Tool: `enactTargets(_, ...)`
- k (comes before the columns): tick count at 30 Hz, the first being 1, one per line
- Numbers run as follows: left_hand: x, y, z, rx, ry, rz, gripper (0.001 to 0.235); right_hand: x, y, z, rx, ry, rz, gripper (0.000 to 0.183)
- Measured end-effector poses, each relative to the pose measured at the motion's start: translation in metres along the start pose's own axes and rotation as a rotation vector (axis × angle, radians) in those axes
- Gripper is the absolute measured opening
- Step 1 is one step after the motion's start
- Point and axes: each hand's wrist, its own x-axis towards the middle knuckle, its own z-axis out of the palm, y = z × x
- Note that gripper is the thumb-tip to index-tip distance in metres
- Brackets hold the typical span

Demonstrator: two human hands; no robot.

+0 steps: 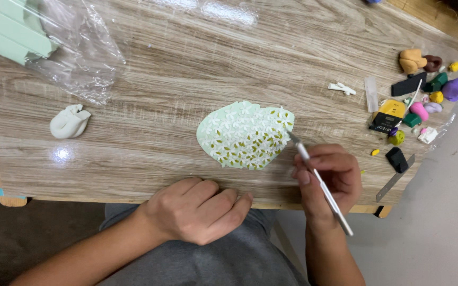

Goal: The person uses a craft knife to cut small pieces from a yellow clay strip and places them onto a light green clay base. The person repeats this process throughout the clip, gradually filling the base with the small yellow pieces.

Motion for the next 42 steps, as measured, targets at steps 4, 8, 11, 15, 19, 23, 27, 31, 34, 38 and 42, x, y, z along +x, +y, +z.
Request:
enactTargets(4,0.002,-0.001,-0.001,-0.012,0.001,-0.004,0.004,-0.004,-0.005,0.006,0.112,-0.031,0.026,0.017)
enactTargets(8,0.001,-0.001,-0.001,-0.007,0.011,0.007,0.006,-0.007,-0.006,0.008,-0.009,-0.052,-0.035,0.021)
enactTargets(11,0.0,0.0,-0.001,-0.01,0.0,0.016,0.005,-0.004,-0.005,0.004,-0.16,-0.049,-0.06,0.018)
enactTargets(15,-0.001,0.0,-0.001,-0.004,0.003,0.021,0.004,0.007,0.0,-0.008,-0.254,-0.077,-0.048,0.01)
enactTargets(19,-0.001,0.0,0.0,0.003,0.012,0.018,0.004,0.025,0.0,-0.015,-0.142,-0.13,0.031,0.018)
enactTargets(23,0.0,0.0,0.001,-0.002,0.028,0.018,0.005,0.041,-0.002,-0.012,0.184,-0.101,0.134,0.016)
enactTargets(27,0.001,0.0,-0.001,0.018,0.028,0.01,0.004,0.038,0.003,-0.009,0.113,-0.063,-0.069,0.025)
enactTargets(31,0.001,0.0,-0.002,0.01,0.015,-0.007,0.004,0.039,0.0,-0.004,0.016,-0.15,0.024,0.02)
enactTargets(34,0.002,-0.001,-0.002,-0.007,0.018,-0.011,0.006,0.039,0.01,-0.013,-0.12,-0.098,0.076,0.018)
enactTargets(38,0.002,-0.001,-0.001,-0.007,0.013,-0.005,0.005,0.039,0.018,-0.019,0.066,-0.06,0.058,0.013)
enactTargets(42,0.001,-0.001,-0.003,0.006,-0.014,-0.014,0.005,0.031,0.007,-0.014,0.024,-0.113,0.013,0.024)
